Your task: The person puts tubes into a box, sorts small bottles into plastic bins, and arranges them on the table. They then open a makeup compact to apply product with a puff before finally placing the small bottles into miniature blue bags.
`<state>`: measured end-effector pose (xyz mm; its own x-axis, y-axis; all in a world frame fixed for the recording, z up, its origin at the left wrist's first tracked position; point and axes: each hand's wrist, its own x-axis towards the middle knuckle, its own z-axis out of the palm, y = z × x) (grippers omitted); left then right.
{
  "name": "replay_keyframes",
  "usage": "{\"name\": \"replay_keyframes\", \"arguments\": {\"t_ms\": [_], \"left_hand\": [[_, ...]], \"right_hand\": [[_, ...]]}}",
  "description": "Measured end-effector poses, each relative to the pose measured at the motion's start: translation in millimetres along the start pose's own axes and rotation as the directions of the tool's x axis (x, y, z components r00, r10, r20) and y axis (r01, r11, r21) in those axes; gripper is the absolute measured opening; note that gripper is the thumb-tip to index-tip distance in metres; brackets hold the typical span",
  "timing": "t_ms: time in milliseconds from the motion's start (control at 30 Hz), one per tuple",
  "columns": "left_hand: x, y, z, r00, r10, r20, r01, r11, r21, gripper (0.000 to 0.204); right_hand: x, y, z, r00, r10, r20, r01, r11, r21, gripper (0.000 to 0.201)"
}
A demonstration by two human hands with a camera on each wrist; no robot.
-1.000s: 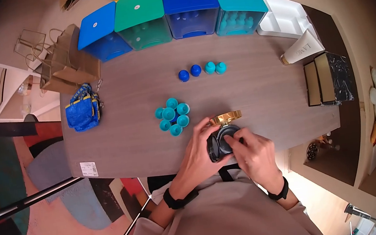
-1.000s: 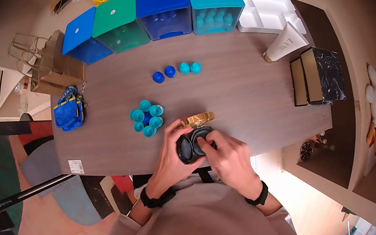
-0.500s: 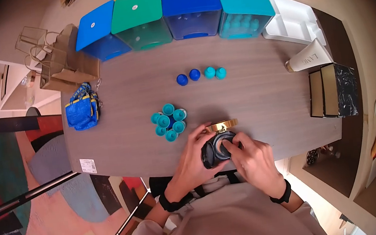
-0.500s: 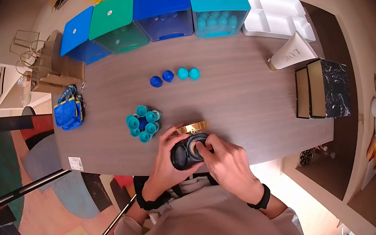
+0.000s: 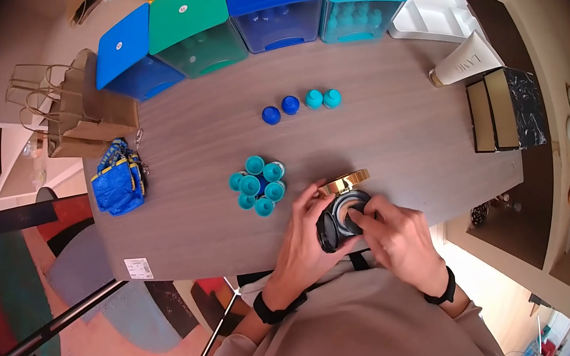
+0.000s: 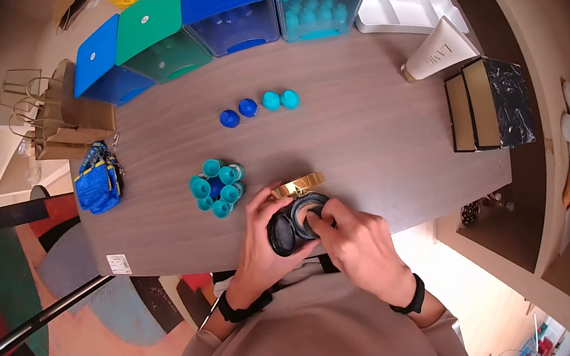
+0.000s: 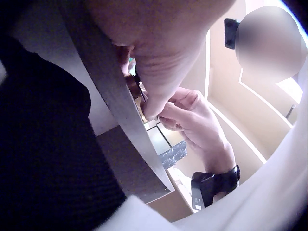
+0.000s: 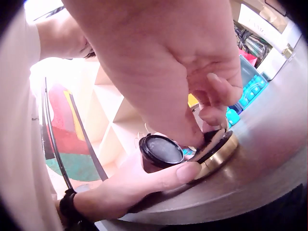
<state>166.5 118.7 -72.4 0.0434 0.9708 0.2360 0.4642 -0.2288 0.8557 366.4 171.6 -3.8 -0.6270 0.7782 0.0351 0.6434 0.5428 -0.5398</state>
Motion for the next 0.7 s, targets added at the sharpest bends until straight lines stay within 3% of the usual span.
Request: {"name": "replay_keyframes", "arguments": {"t_ms": [100, 200, 333, 500, 700], "left_hand": [[1, 3, -1, 1.0, -0.003, -0.009, 0.003, 1.0, 0.007, 0.095], [2, 1, -1, 1.0, 0.016, -0.009, -0.016, 1.0, -0.015, 0.093], [0, -1, -2, 1.0, 0.008, 0.02, -0.008, 1.0, -0.026, 0.097], [0, 0, -4, 1.0, 0.012, 0.024, -0.012, 1.0, -0.026, 0.094], [-1, 0, -3, 0.999, 0.003, 0.033, -0.001, 0.999, -0.038, 0.097]], "right_hand": [[-1, 0, 5, 0.982, 0.056, -0.18, -0.037, 0.994, 0.106, 0.029], [-2, 1, 13, 0.977, 0.047, -0.207, -0.029, 0.995, 0.091, 0.031], [-3, -6, 21, 0.983, 0.054, -0.177, -0.06, 0.998, -0.026, 0.033], [-2, -21, 30, 0.96, 0.197, -0.2, -0.188, 0.98, 0.061, 0.033], [-2, -28, 28, 0.954, 0.257, -0.153, -0.235, 0.961, 0.146, 0.03]]}}
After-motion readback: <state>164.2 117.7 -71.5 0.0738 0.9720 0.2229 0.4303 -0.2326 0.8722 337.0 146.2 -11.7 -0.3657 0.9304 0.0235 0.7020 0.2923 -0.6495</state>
